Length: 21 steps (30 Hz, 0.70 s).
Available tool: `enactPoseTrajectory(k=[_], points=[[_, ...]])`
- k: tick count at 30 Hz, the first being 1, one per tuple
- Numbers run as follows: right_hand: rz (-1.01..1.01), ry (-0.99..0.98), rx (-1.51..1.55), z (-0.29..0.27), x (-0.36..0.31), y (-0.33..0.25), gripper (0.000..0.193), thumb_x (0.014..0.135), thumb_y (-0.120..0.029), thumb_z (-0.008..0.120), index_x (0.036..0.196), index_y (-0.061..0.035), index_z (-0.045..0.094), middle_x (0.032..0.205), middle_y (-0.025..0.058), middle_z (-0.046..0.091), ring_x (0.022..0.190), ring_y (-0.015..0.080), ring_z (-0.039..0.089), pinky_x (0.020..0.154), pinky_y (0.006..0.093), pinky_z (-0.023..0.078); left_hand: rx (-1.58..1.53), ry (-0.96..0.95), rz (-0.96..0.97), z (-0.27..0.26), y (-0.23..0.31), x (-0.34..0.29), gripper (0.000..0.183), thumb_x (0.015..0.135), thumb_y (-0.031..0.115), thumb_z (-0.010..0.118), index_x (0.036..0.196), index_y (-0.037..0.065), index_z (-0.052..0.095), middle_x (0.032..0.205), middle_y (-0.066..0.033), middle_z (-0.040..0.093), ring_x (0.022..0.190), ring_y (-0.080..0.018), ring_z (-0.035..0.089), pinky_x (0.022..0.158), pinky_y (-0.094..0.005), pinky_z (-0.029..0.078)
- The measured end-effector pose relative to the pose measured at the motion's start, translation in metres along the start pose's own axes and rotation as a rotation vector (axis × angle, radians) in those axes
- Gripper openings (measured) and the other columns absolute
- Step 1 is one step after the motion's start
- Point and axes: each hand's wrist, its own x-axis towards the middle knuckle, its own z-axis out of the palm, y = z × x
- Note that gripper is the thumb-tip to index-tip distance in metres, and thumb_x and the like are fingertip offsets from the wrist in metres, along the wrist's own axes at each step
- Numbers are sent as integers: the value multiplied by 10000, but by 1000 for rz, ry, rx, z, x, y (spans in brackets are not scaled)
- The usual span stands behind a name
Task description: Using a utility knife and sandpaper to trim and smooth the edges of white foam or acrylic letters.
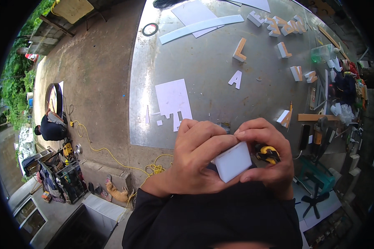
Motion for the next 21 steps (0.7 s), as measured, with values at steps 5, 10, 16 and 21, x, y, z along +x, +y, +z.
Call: enactPoseTrajectory(k=[5,10,16,21], points=[[-21,20,-12,-3,0,2,672,605,-262,931,1158,-2,652,1085,109,616,776,112,539,671,244,449,10,-51,-58,-5,4,3,498,558,296,899,957,104,672,859,-18,609,752,-153,591,716,-315,323],[-7,18,49,-3,0,1,700,578,-304,939,1141,3,660,1072,106,617,764,107,532,661,240,439,-212,-137,-164,-8,0,6,479,529,267,904,910,71,690,848,-47,650,773,-172,609,732,-291,382],[-20,23,71,-2,-1,4,731,561,-334,942,1144,5,661,1078,104,618,752,100,528,642,235,433,-343,-209,-183,-13,-9,9,499,523,248,903,928,48,692,858,-69,658,800,-175,623,721,-284,416],[-19,64,50,0,-2,8,722,587,-322,933,1171,1,657,1086,98,620,748,98,531,646,233,438,-555,-185,-319,-5,-18,3,406,594,193,867,931,60,683,879,-46,642,793,-151,623,731,-276,420]])
